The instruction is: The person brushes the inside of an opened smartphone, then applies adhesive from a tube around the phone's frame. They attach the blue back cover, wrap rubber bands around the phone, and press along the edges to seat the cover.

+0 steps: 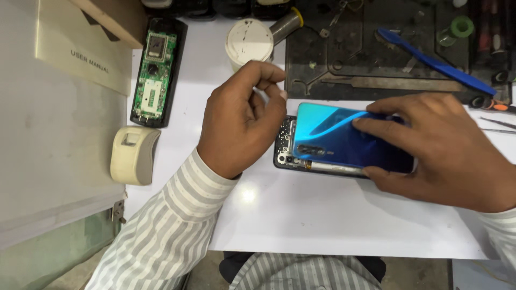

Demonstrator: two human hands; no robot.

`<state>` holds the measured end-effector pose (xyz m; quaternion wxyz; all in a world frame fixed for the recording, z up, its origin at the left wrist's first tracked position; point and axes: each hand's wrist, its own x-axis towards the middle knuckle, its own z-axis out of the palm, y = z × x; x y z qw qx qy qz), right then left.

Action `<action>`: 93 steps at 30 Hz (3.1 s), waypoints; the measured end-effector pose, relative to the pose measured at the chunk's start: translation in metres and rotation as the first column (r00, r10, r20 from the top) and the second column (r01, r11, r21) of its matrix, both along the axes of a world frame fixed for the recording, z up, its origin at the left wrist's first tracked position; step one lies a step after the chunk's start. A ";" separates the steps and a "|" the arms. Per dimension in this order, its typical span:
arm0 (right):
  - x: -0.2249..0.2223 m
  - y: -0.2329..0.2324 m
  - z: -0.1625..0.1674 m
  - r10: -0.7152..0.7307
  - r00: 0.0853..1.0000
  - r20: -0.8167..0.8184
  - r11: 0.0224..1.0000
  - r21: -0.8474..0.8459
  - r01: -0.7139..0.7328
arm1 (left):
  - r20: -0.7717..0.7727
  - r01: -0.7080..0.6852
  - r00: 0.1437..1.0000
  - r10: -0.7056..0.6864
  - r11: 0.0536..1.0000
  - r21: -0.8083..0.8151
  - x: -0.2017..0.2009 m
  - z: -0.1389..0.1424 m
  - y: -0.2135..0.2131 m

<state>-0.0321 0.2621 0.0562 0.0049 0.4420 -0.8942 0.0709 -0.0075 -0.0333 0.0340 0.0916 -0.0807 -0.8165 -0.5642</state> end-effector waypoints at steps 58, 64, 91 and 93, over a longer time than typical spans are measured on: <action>0.037 -0.050 -0.016 0.162 0.987 0.013 0.984 -0.074 -0.161 | 0.064 0.363 0.920 -0.386 0.780 -0.510 0.000 0.001 -0.022; 0.038 -0.045 -0.019 0.161 0.987 -0.008 0.985 -0.068 -0.161 | 0.028 0.349 0.919 -0.392 0.782 -0.516 0.000 -0.002 -0.020; 0.037 -0.038 -0.018 0.073 0.997 0.001 0.995 -0.070 -0.073 | 0.107 0.384 0.918 -0.382 0.786 -0.484 -0.003 0.000 -0.021; 0.034 -0.032 -0.017 0.045 0.999 -0.008 0.998 -0.051 -0.045 | 0.108 0.386 0.917 -0.384 0.786 -0.482 -0.002 0.001 -0.021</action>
